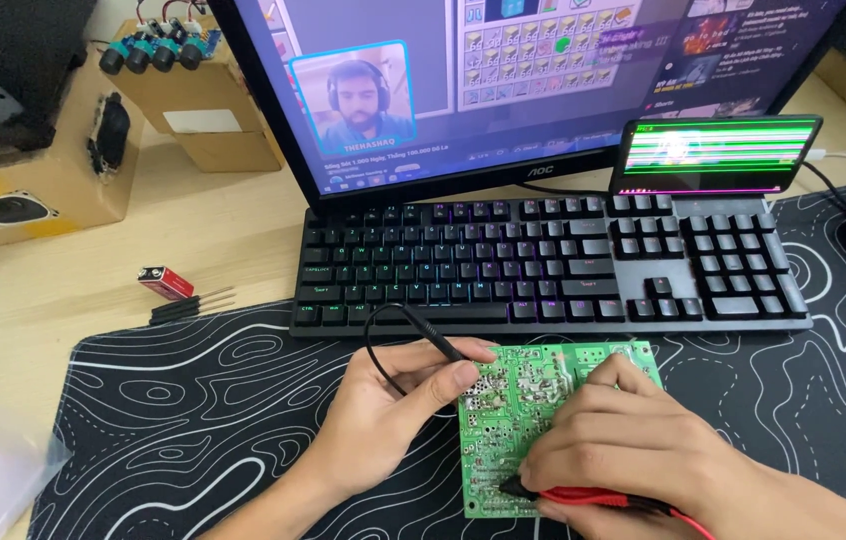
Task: The person uses a multimeter with red and black probes to test multiple points on a green circuit board. The hands move the probes across different solder points and components while a monitor in the background displays a video game.
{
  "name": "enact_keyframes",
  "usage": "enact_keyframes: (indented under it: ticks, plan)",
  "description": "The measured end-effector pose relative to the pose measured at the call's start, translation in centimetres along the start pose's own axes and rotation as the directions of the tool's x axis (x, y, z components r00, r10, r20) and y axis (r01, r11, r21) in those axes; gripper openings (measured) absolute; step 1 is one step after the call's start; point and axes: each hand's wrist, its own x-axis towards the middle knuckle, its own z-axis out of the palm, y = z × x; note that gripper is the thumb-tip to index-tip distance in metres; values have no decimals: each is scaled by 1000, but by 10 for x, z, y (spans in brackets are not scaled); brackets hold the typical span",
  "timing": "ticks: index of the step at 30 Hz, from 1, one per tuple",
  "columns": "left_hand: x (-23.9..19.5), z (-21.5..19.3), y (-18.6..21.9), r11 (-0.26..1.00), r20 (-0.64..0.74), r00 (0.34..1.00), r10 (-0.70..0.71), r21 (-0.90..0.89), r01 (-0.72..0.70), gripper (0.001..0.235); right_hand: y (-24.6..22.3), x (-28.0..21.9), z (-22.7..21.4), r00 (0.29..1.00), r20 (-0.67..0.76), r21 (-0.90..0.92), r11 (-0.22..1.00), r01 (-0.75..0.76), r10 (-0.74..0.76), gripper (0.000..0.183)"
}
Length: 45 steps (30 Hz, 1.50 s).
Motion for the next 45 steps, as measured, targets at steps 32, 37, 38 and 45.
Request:
enact_keyframes:
  ticks: [32,37,38,45]
  plan:
    - [1,-1,0,1000,6,1000,11,22,-11,26,-3,0,-3,999,18,30,999,-32,31,8]
    - [0,-2,2,998,16,999,31,48,-32,27,-3,2,-5,1000,21,37,999,-12,11,13]
    - [0,-3,2,999,15,999,29,43,-30,26,-3,2,-5,1000,20,41,999,-15,14,14]
    - [-2,-2,-4,999,2,999,41,-3,-41,22,2,1,-3,999,35,23,1000,14,-15,28]
